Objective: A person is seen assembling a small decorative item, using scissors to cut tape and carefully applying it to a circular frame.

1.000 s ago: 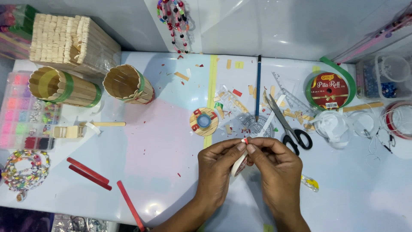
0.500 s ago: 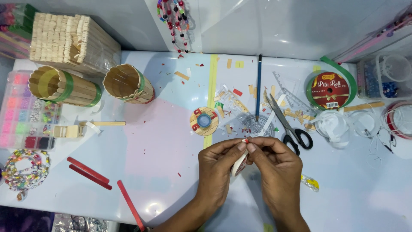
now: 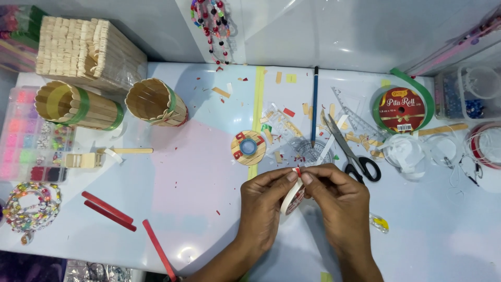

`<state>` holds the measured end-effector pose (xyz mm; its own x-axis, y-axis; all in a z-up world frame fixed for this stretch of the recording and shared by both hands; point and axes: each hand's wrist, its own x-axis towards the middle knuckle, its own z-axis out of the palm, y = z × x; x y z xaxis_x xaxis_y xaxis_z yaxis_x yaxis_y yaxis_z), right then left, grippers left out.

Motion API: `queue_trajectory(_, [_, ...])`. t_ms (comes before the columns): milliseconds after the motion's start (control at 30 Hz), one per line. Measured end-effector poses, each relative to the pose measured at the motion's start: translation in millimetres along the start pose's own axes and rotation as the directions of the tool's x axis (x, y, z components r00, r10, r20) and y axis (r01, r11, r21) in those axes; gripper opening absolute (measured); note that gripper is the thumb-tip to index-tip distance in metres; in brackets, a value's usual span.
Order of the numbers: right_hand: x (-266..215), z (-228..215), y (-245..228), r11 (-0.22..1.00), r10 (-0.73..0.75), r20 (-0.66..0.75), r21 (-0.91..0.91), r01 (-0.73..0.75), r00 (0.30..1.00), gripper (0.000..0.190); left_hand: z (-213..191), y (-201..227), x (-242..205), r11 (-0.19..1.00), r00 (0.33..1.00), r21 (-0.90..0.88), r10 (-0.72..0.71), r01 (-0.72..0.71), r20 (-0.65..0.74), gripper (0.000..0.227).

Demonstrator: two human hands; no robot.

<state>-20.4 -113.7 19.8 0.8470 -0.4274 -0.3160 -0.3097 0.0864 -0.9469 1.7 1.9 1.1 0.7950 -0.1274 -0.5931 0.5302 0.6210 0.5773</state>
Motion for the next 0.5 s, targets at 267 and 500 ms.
queue_trajectory(267, [-1.3,0.4,-0.4,0.996,-0.05,0.016,-0.067,0.051,0.999,0.008,0.3,-1.1,0.2,1.0,1.0,-0.007,0.004,-0.004,-0.004,0.022])
queue_trajectory(500, [-0.8,1.4,-2.0,0.992,-0.044,0.011,-0.114,0.045,0.999,0.005,3.0,0.4,-1.1,1.0,1.0,0.03,-0.001,0.001,-0.024,0.022])
